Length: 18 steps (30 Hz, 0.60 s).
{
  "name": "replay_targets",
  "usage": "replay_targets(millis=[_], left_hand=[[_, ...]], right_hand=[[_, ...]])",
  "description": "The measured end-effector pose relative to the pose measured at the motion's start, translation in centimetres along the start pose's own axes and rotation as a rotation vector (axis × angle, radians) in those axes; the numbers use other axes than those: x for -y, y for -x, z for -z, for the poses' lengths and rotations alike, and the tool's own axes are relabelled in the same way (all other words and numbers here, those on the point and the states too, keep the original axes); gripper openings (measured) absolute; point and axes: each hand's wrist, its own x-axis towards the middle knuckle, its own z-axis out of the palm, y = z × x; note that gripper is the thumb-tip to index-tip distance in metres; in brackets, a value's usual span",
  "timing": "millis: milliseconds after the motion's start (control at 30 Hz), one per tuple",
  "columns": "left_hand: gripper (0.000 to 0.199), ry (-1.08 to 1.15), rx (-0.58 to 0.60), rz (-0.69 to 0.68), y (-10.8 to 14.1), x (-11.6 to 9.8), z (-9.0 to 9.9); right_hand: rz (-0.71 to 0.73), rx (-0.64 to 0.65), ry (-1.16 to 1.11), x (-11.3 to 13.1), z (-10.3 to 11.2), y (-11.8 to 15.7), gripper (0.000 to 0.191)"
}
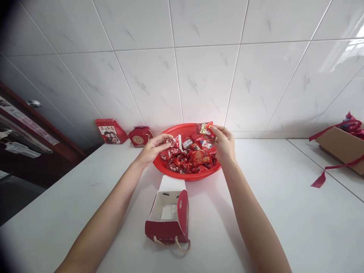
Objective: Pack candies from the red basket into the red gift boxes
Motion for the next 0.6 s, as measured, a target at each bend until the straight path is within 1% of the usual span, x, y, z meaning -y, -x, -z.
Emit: replay_targets(millis=[67,133,267,433,533,600], left_hand=[[0.033,-0.030,-0.002,0.003,0.2,-0.1,0.0],[0.036,-0.036,0.000,0.018,0.4,-0.3,-0.1],[0.044,-0.025,0.014,0.021,0.8,-0.7,-0.8],[0.054,0.036,0.061,0.015,1.5,-1.7,-2.2],[0.059,0.057,0.047,0.001,1.8,-2.3,-2.7],[0.054,0.045,0.046,-0.004,1.9,-2.6,-2.8]], right_hand=[[-0.001,0.005,0.009,0.4,0.1,0.1,0.030],[-0.013,0.039,0.027,0.6,0.1,0.3,0.032],[-0.056,0.211,0.059,0.4,-0.6,1.1,0.033],[-0.095,0.424,0.098,0.0,-1.8,2.9,0.034],[-0.079,0.490,0.116,-0.2,-2.2,3.7,0.033],[-0.069,0.505,0.113,-0.3,-2.3,3.9,0.033]])
